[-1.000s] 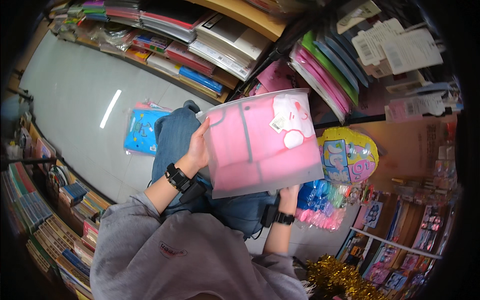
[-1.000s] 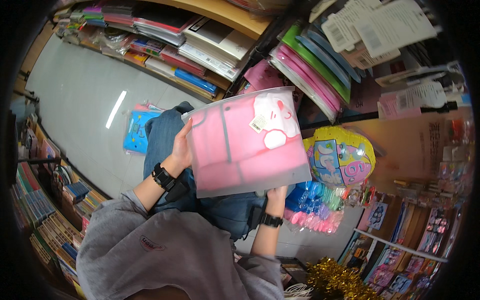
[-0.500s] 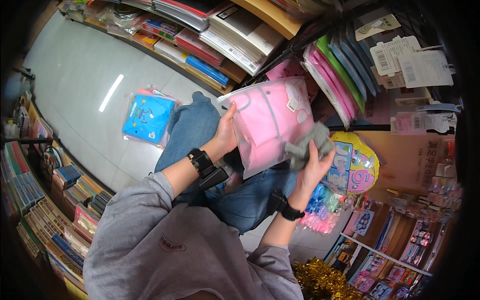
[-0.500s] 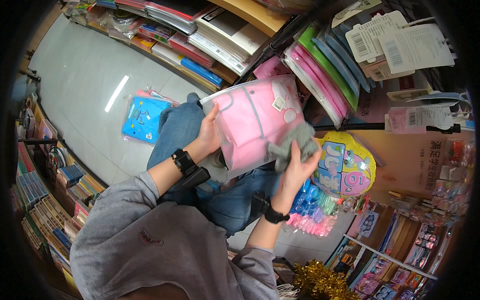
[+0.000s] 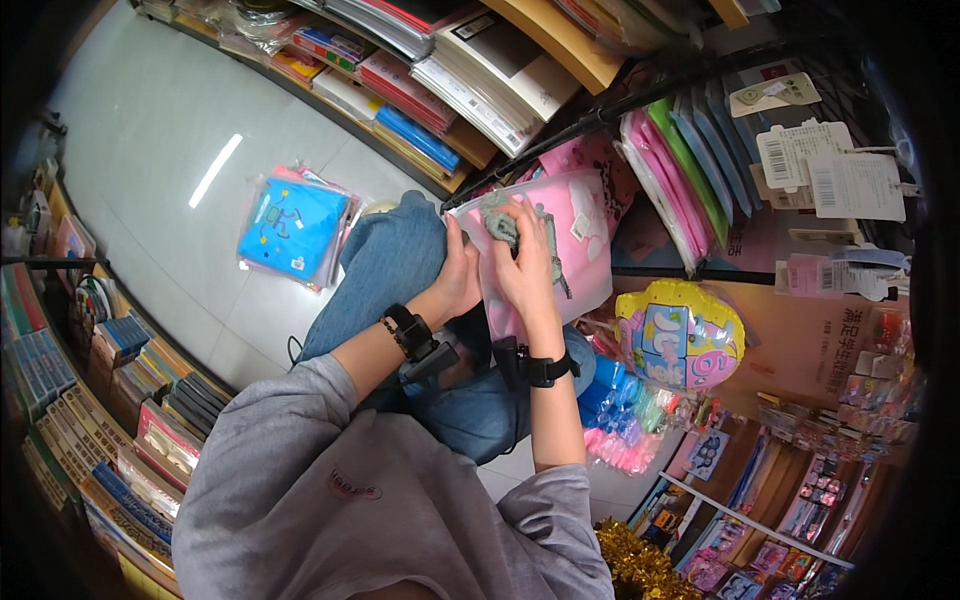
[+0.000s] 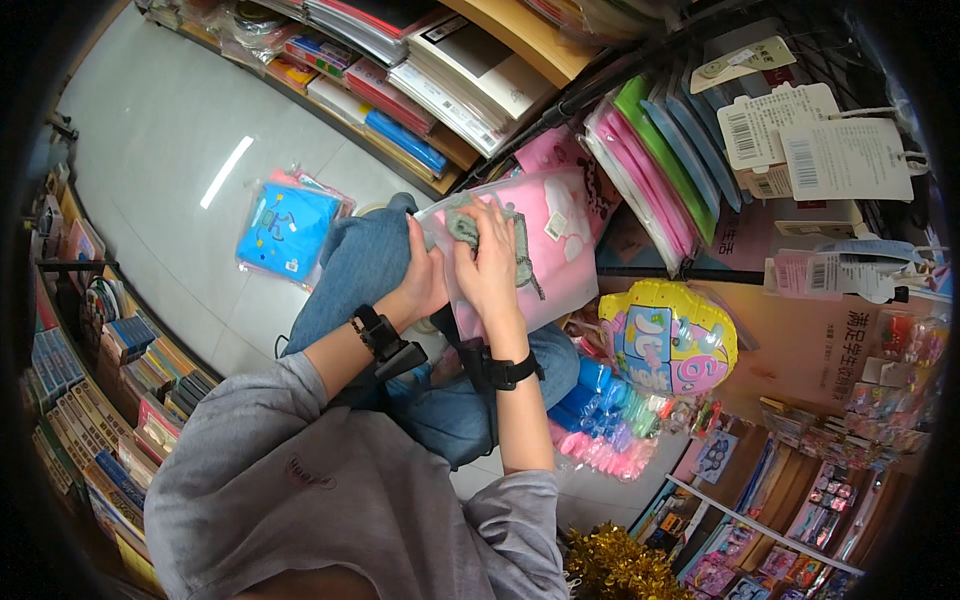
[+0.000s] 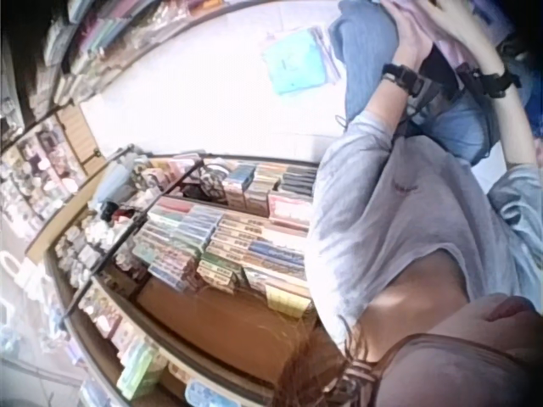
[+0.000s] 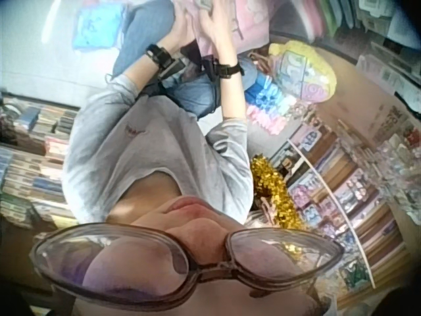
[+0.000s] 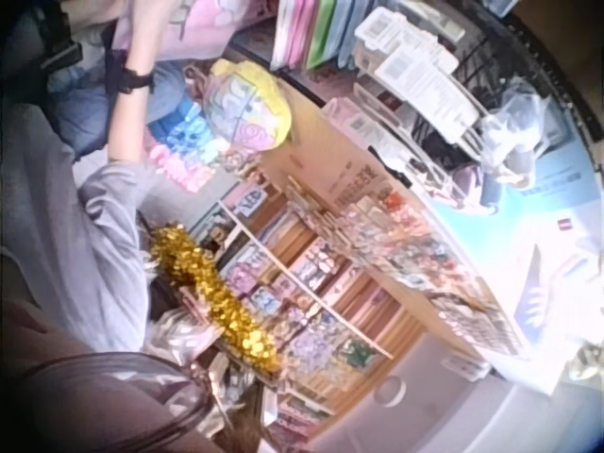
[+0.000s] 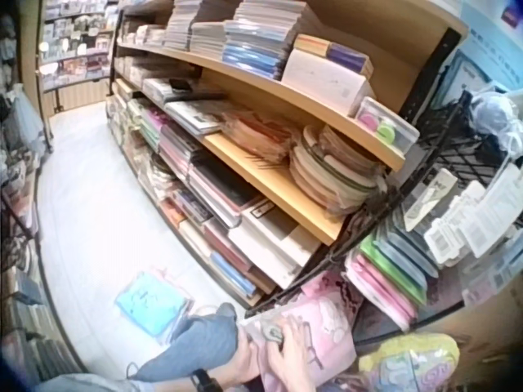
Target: The person wipes the surfaces of several packaged items, including plastic bags and a pouch, with a cloth.
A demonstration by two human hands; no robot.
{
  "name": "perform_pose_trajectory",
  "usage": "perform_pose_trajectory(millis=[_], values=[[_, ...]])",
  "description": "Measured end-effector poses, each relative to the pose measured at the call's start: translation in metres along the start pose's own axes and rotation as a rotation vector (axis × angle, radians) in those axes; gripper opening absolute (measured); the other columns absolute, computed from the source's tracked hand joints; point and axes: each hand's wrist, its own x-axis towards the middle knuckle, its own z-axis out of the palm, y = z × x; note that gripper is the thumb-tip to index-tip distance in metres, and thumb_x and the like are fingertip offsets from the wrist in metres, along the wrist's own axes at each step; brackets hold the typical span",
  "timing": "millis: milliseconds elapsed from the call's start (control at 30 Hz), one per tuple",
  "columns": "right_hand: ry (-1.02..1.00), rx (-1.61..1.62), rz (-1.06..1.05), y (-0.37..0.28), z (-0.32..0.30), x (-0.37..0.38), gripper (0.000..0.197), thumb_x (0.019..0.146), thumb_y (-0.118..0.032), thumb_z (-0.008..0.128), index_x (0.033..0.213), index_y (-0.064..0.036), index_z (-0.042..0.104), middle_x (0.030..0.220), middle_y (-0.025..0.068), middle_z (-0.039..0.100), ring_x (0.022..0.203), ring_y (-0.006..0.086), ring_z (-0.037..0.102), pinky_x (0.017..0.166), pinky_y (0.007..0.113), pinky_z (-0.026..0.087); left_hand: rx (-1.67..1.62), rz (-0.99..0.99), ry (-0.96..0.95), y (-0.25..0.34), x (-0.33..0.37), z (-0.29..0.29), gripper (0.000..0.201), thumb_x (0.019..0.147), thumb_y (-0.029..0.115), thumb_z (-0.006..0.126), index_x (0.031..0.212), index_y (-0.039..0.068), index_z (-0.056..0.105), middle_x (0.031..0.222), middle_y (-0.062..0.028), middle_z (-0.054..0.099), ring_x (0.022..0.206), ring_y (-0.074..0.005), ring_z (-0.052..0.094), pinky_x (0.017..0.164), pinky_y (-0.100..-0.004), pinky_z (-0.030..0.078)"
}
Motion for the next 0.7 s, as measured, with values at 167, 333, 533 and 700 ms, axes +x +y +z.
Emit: perform_pose_trajectory(millis=[167, 333, 533, 700], values=[[-0.105, 0.108, -0.11, -0.007, -0.006, -0.021, 0.029, 0.066, -0.004, 0.043, 0.093, -0.006, 0.053, 0.114, 0.0115, 0.051, 0.119, 0.0321, 0.034, 0.101, 0.047, 0.014, -0.12, 0.012, -0.02, 0.002, -0.001, -0.003, 0.096, 0.065, 0.08, 0.017, 0.124, 0.006, 0.034, 0.125, -0.0122, 0.037, 0.117, -0.0247, 0.035, 0.098, -0.0395, 0.028], [-0.127, 0.335, -0.039, -0.003, -0.011, -0.05, 0.025, 0.063, -0.003, 0.04, 0.083, -0.0042, 0.055, 0.102, 0.0111, 0.057, 0.114, 0.0285, 0.041, 0.102, 0.046, 0.014, -0.17, -0.077, 0.041, 0.0, 0.0, -0.005, 0.068, 0.08, 0.062, 0.028, 0.121, 0.009, 0.037, 0.114, -0.0091, 0.047, 0.105, -0.022, 0.047, 0.091, -0.0354, 0.037], [0.427, 0.669, 0.248, 0.007, -0.031, -0.042, 0.022, 0.07, -0.002, 0.04, 0.086, -0.0016, 0.055, 0.093, 0.0081, 0.056, 0.089, 0.0149, 0.05, 0.081, 0.028, 0.038, -0.198, 0.036, -0.043, -0.003, 0.01, -0.009, 0.056, 0.086, 0.046, 0.036, 0.123, 0.005, 0.034, 0.119, -0.0131, 0.045, 0.11, -0.0257, 0.044, 0.094, -0.0406, 0.034], [0.497, 0.256, 0.215, -0.008, -0.027, -0.002, 0.023, 0.08, -0.004, 0.045, 0.102, -0.0005, 0.05, 0.101, 0.0099, 0.054, 0.092, 0.0188, 0.051, 0.08, 0.027, 0.04, -0.193, 0.053, -0.015, 0.0, 0.007, -0.006, 0.059, 0.084, 0.051, 0.036, 0.12, 0.006, 0.038, 0.12, -0.0115, 0.045, 0.11, -0.0243, 0.044, 0.094, -0.0393, 0.034]])
